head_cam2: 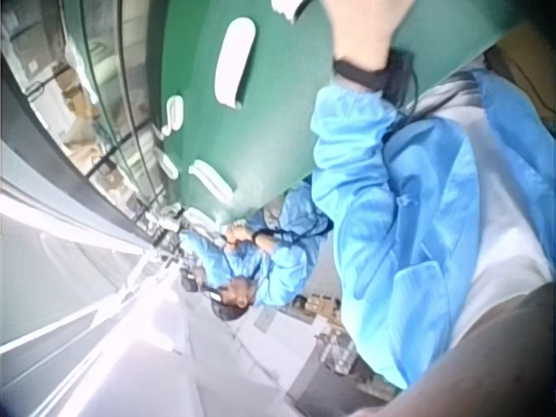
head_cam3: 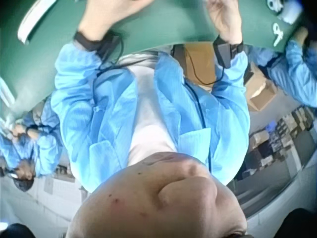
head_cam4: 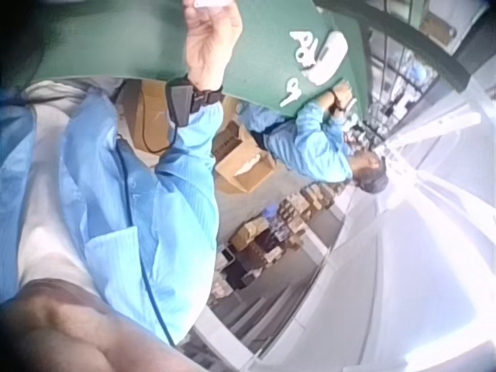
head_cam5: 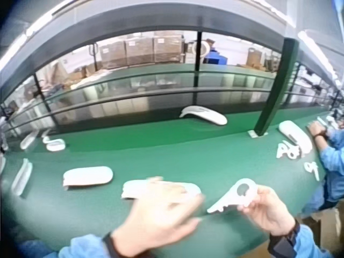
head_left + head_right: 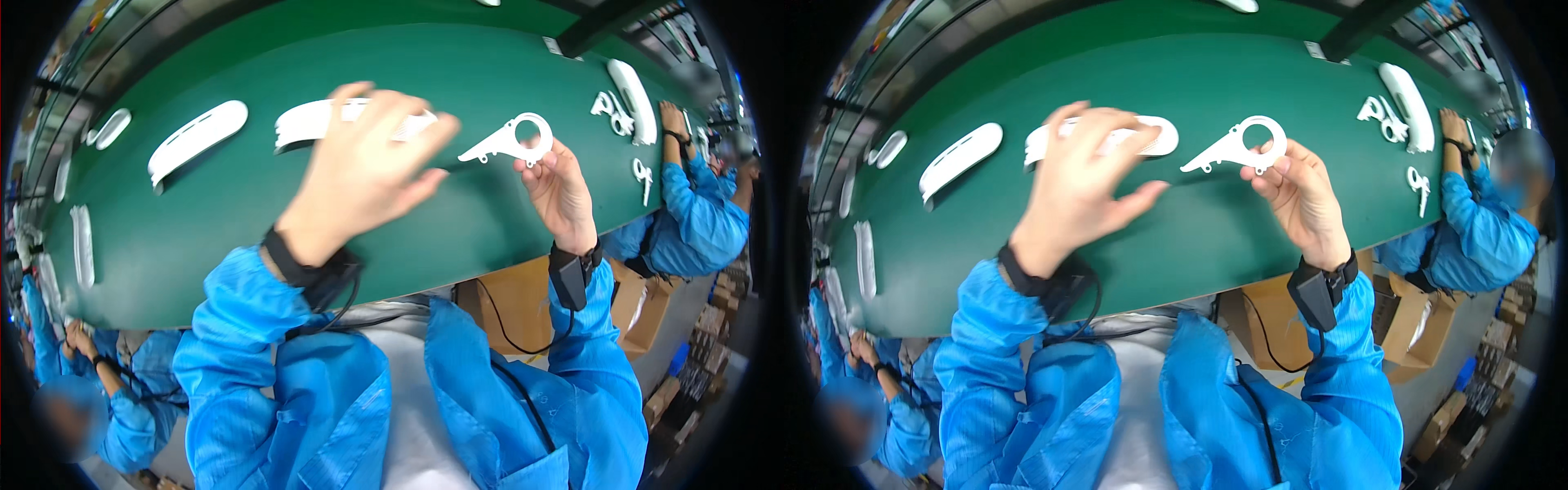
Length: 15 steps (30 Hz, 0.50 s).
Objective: Assembling small white plastic components on a production line.
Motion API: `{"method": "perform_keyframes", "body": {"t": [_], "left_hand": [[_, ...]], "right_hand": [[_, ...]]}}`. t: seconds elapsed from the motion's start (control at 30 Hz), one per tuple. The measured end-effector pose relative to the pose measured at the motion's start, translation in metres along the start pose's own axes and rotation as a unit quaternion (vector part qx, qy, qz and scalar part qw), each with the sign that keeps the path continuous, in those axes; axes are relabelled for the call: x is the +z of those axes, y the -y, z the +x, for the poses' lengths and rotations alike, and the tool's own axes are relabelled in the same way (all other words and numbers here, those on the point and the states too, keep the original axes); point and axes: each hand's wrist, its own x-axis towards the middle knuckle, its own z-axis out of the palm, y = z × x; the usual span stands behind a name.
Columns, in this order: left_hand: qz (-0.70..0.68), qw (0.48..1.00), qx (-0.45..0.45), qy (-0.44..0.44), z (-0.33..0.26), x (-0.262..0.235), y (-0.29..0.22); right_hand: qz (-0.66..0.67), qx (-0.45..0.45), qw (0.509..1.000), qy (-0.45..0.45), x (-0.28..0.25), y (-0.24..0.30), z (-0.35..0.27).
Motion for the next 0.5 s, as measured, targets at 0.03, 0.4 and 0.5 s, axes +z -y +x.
{"method": "perform_keyframes", "body": {"t": [0.03, 0.4, 0.5], "left_hand": [[-0.013, 1.000, 0.014, 0.017, 0.004, 0.005, -0.008], [0.055, 0.996, 0.042, -0.062, 0.006, -0.013, 0.028], [0.198, 0.949, 0.168, -0.178, 0.061, -0.111, 0.075]], "right_hand": [[0.007, 0.006, 1.000, 0.006, 0.006, -0.007, 0.001], [-0.251, -0.030, 0.965, -0.064, 0.009, -0.027, 0.000], [-0.370, -0.168, 0.894, -0.190, -0.065, 0.014, 0.009]]}}
